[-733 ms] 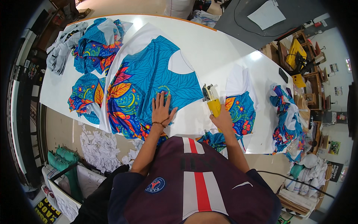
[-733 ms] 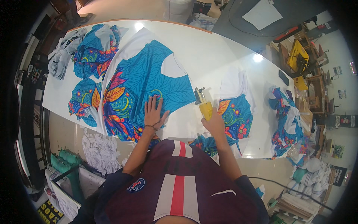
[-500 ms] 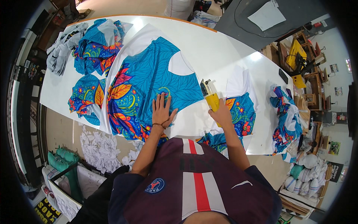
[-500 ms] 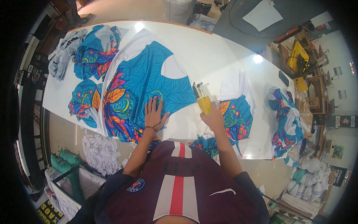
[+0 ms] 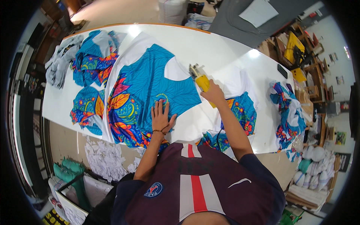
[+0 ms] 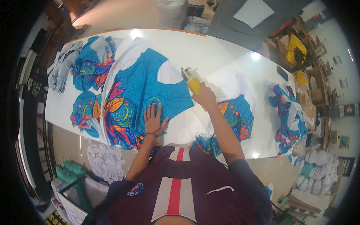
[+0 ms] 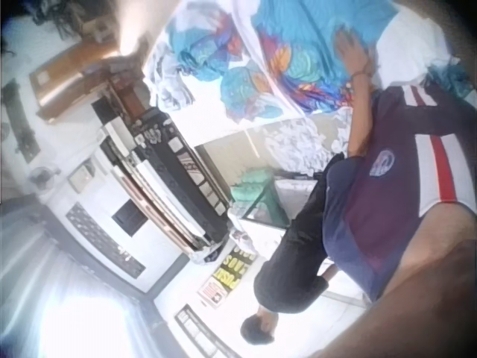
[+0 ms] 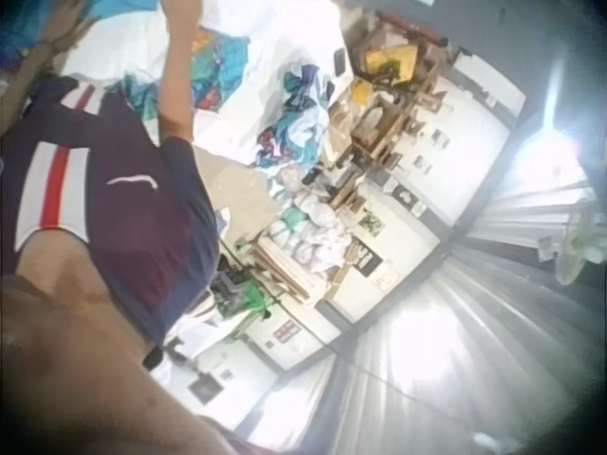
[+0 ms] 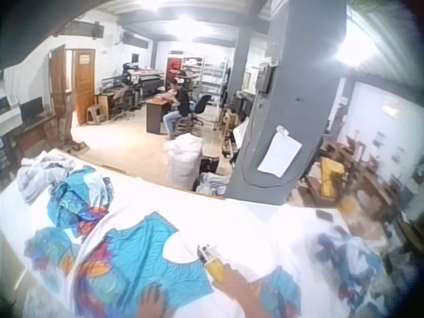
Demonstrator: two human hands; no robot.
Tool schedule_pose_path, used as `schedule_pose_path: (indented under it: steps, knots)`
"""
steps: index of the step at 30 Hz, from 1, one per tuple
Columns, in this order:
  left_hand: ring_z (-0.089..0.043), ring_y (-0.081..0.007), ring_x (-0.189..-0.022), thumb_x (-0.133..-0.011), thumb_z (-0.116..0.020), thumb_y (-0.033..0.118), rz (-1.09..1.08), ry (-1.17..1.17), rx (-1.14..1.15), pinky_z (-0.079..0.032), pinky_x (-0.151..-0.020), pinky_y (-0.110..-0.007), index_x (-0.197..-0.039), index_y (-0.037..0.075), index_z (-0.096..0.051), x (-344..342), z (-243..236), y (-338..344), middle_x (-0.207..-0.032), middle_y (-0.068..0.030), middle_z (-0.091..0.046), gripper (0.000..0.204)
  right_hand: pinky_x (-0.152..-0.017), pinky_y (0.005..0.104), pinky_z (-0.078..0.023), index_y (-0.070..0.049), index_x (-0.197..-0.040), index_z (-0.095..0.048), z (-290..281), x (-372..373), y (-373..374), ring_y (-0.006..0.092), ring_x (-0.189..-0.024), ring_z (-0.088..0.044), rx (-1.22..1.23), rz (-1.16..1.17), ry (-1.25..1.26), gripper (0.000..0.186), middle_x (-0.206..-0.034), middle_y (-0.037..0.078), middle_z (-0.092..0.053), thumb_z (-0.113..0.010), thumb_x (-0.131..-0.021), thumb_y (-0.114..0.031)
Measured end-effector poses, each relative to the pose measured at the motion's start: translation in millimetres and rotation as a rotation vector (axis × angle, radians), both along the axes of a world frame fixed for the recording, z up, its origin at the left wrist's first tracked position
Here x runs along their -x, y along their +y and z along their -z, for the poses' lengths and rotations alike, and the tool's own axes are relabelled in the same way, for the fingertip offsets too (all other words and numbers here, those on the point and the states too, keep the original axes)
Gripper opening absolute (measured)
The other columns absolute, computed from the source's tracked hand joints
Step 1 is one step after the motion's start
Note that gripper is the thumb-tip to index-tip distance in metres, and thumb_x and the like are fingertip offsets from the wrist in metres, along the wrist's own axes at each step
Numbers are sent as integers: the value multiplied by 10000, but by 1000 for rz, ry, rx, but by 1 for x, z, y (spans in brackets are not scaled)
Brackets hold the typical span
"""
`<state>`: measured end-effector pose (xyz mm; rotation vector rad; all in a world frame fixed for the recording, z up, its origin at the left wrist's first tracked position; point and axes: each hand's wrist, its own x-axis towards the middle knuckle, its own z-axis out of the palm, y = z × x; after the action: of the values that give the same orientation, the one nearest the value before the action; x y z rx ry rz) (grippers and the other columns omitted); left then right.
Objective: The person uses a yellow electric fabric cutter to cut a large piece of colorful patterned fabric laid on a white table. They guide the cutter along the fabric edges, repositioning the material as needed to complete the cut.
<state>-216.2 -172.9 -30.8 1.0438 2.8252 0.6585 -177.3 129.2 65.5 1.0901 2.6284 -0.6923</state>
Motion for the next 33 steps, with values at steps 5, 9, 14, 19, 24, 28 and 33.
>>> schedule_pose_path:
  steps: [5,9,14,19,24,28,33]
  knots:
    - [-250,-401,-1560,-933,-695,472,-4,10,18,-166,-1275,-568,-1547,111,-487,0,-2,0,-1663,-208,-326,742,-913,476,-576,-59,-1255,-617,14,-1,19,404,-1028,-717,140,35,177,684,-1130,229,-722,-822,-706,-412]
    - [-252,-418,-1554,-940,-683,500,7,32,12,-162,-1266,-597,-1541,95,-495,1,6,1,-1663,-215,-325,748,-827,379,-574,-14,-1214,-647,6,-74,24,244,-926,-724,706,325,451,559,-1052,137,-731,-832,-762,-287]
    - [-222,-487,-1541,-846,-786,528,208,6,-40,-171,-1253,-616,-1557,66,-450,-17,4,19,-1657,-284,-275,912,-684,326,-575,-11,-1187,-635,-19,-200,49,179,-799,-707,690,462,732,429,-988,98,-707,-816,-820,-140]
    - [-241,-517,-1529,-692,-878,610,843,-205,-120,-239,-1244,-588,-1637,100,-315,-100,-33,103,-1655,-327,-239,1213,-671,325,-580,0,-1190,-623,-55,-319,66,181,-766,-699,488,741,800,447,-967,95,-699,-817,-812,-137]
    - [-227,-525,-1529,-682,-877,610,999,-88,112,-246,-1231,-609,-1648,112,-288,-173,-30,183,-1664,-308,-226,1236,-647,327,-575,24,-1171,-613,-60,-420,69,183,-722,-685,406,987,814,487,-927,103,-691,-832,-779,-162]
    - [-473,-423,-1396,-782,-828,499,882,-133,342,-412,-1126,-538,-1621,94,-294,-189,-28,268,-1576,-248,-418,1075,-645,331,-582,30,-1185,-605,-52,-488,65,189,-729,-690,398,1089,769,521,-951,118,-685,-842,-762,-160]
    - [-700,-432,-1050,-909,-663,330,362,-304,27,-542,-900,-550,-1260,63,-624,-162,-9,408,-1095,-239,-730,443,-650,329,-581,24,-1194,-604,-37,-537,63,190,-735,-691,501,1123,776,537,-940,107,-686,-846,-753,-163]
